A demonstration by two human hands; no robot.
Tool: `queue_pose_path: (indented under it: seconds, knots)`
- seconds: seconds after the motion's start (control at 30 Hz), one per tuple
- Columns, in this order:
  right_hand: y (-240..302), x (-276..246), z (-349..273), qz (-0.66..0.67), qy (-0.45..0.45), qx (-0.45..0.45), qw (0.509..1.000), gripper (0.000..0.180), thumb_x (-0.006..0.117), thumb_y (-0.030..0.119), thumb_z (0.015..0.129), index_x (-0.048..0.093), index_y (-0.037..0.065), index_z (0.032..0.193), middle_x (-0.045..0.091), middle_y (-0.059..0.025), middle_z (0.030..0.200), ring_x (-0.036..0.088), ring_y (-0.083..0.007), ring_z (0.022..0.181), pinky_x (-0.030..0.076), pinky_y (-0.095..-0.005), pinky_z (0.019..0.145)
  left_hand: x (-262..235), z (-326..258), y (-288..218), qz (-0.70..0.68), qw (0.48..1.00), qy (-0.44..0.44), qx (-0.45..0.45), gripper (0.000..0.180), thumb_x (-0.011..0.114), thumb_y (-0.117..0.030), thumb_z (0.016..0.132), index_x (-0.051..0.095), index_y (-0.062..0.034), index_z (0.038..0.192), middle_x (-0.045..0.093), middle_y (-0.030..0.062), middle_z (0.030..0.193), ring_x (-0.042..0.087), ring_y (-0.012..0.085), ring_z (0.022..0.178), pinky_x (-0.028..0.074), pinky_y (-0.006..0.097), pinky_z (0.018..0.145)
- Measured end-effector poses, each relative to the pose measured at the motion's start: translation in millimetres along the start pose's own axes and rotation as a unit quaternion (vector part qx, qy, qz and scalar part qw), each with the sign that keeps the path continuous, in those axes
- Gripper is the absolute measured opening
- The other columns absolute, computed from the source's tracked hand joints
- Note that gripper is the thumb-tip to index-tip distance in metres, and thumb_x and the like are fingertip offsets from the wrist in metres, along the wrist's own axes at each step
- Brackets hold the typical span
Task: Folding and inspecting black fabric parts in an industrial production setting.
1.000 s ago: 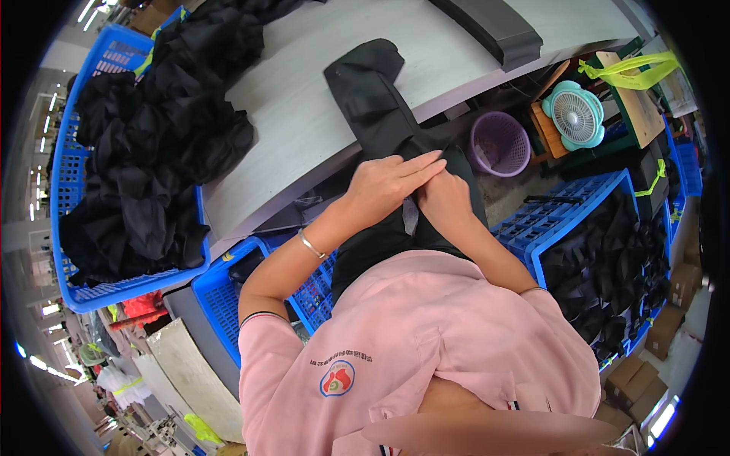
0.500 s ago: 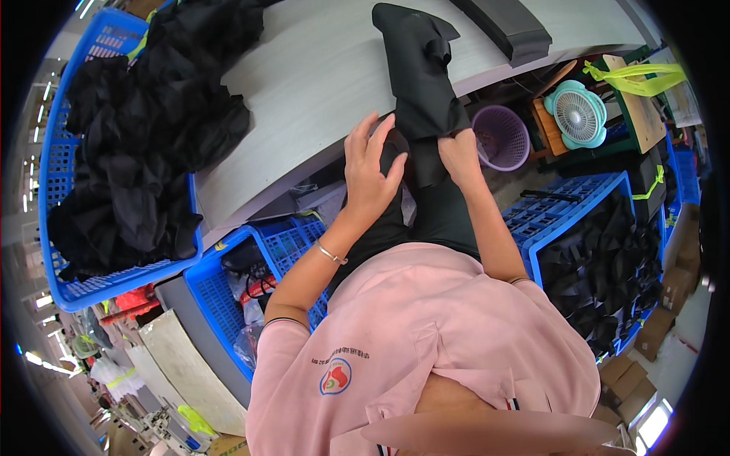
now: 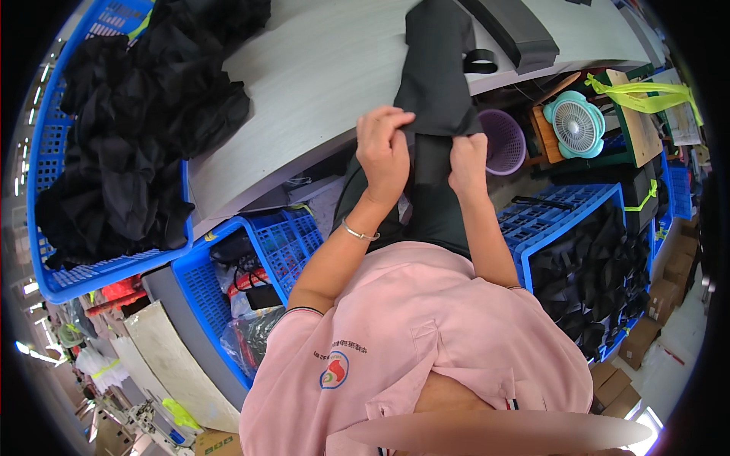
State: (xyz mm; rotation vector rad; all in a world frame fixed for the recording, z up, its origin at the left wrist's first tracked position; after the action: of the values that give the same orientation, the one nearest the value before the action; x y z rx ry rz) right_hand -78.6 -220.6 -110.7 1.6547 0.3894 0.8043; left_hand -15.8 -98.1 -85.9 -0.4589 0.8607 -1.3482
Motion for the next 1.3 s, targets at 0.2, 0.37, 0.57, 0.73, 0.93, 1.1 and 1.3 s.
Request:
queue_pose_path:
  seconds: [0.2,0.37,0.57,0.73,0.93,1.1,1.3]
  knots:
    - [13,-7,6,0.106,-0.131,0.176,0.97,0.028,0.055,0.002,0.091,0.06,-0.004,0.118,0.066,-0.0116,0.11,0.066,-0.0231,0.095,0.055,-0.036,0.078,-6,-21,-29,-0.047,0.985,0.082,0.141,0.033,0.066,0.009,0.074,0.068,-0.0041,0.104,0.066,0.0124,0.109,0.061,0.0302,0.098,0.05,0.037,0.082]
    - [17,-7,2,0.202,-0.077,0.178,0.96,0.03,0.054,0.016,0.099,0.058,-0.001,0.123,0.065,-0.0133,0.113,0.068,-0.0242,0.099,0.059,-0.0393,0.082,-18,-38,-18,-0.024,0.992,0.11,0.062,0.063,0.071,-0.001,0.076,0.05,-0.0021,0.135,0.047,0.02,0.14,0.047,0.0349,0.123,0.04,0.044,0.101]
    - [31,-1,-3,0.243,-0.006,0.176,0.954,0.033,0.05,0.022,0.101,0.056,0.001,0.127,0.065,-0.0136,0.117,0.068,-0.023,0.1,0.059,-0.0382,0.084,5,-27,-29,-0.029,0.999,0.04,0.011,0.071,0.072,-0.003,0.075,0.044,-0.002,0.14,0.041,0.0197,0.145,0.042,0.0346,0.126,0.038,0.044,0.103]
    - [31,-1,-11,0.227,-0.032,0.171,0.958,0.032,0.052,0.022,0.1,0.058,0.002,0.124,0.065,-0.0111,0.116,0.066,-0.0206,0.103,0.057,-0.0348,0.087,10,-12,-31,-0.107,0.994,0.012,-0.03,0.06,0.051,0.02,0.064,0.071,-0.0085,0.112,0.062,0.0083,0.111,0.059,0.0213,0.098,0.049,0.027,0.074]
    - [24,-2,-13,0.238,-0.012,0.141,0.961,0.031,0.055,0.022,0.098,0.058,0.002,0.122,0.065,-0.0099,0.115,0.066,-0.0196,0.101,0.057,-0.0341,0.085,9,-16,-43,-0.108,0.993,0.032,-0.025,0.064,0.051,0.02,0.064,0.07,-0.0088,0.117,0.063,0.0074,0.108,0.06,0.0208,0.098,0.05,0.028,0.078]
    - [24,-2,-14,0.253,-0.007,0.126,0.959,0.033,0.055,0.022,0.098,0.057,0.002,0.124,0.064,-0.0096,0.116,0.065,-0.0195,0.103,0.056,-0.0341,0.086,4,-12,-52,-0.108,0.993,0.044,-0.01,0.068,0.049,0.021,0.06,0.071,-0.0086,0.118,0.062,0.0085,0.108,0.061,0.023,0.099,0.051,0.031,0.085]
    - [28,2,-20,0.257,0.002,0.129,0.958,0.037,0.055,0.025,0.098,0.055,0.003,0.128,0.063,-0.01,0.119,0.064,-0.0205,0.105,0.056,-0.0344,0.088,-3,-8,-54,-0.106,0.993,0.044,-0.019,0.067,0.05,0.021,0.061,0.074,-0.0091,0.116,0.063,0.0084,0.108,0.062,0.0211,0.096,0.052,0.03,0.084]
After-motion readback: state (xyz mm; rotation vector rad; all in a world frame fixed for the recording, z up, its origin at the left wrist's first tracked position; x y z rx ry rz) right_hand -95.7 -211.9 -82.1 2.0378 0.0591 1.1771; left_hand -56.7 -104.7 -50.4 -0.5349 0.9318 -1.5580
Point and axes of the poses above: each hand's wrist, its own z-axis towards the middle knuckle, its own x-axis out of the palm, y = z × x, the point moved 1 cm from there along z, towards the middle knuckle
